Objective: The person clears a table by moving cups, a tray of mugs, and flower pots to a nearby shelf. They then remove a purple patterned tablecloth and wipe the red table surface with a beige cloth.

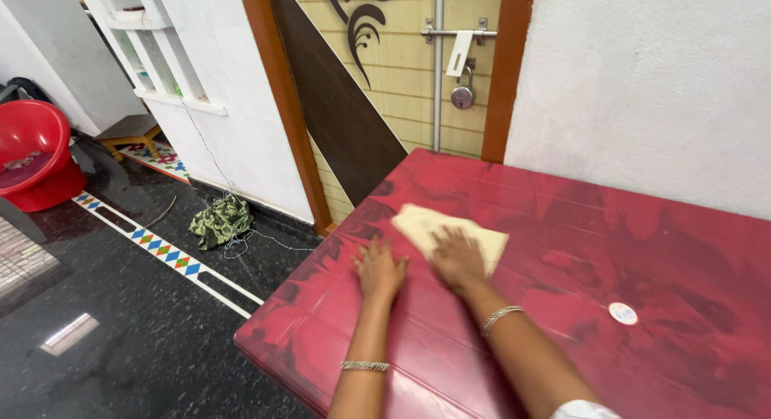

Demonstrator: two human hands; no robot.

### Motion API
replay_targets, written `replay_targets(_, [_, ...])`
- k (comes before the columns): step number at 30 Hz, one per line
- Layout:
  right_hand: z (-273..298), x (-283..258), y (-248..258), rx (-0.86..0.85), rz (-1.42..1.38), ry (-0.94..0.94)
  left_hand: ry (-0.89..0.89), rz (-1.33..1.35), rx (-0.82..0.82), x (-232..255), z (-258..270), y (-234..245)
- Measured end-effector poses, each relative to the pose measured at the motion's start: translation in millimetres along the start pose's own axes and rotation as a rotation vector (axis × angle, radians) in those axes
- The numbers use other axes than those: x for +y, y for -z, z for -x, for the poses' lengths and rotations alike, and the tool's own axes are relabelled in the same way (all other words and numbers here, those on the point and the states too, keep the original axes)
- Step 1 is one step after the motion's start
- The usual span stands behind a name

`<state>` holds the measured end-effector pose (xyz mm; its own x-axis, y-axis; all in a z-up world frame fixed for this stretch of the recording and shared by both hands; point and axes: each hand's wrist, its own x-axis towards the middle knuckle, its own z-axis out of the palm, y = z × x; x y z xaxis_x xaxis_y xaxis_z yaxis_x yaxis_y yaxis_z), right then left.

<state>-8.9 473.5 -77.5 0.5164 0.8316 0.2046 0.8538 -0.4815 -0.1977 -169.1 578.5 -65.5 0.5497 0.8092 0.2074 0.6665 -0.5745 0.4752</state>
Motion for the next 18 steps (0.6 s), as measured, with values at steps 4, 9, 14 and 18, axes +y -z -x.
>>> replay_targets(4, [-18, 96, 21, 0.011, 0.120, -0.245, -0.032, -0.047, -0.011, -3, -22, -38])
replay_targets(9, [-49, 150, 40, 0.125, 0.315, -0.414, 0.000, -0.048, -0.032, 8, -22, -45])
replay_targets(14, [-106, 141, 14, 0.068, 0.129, -0.359, 0.042, -0.037, -0.093, 20, -18, -20])
replay_targets(18, [-154, 66, -17, 0.015, 0.144, -0.083, 0.087, 0.148, 0.002, 25, -16, -11])
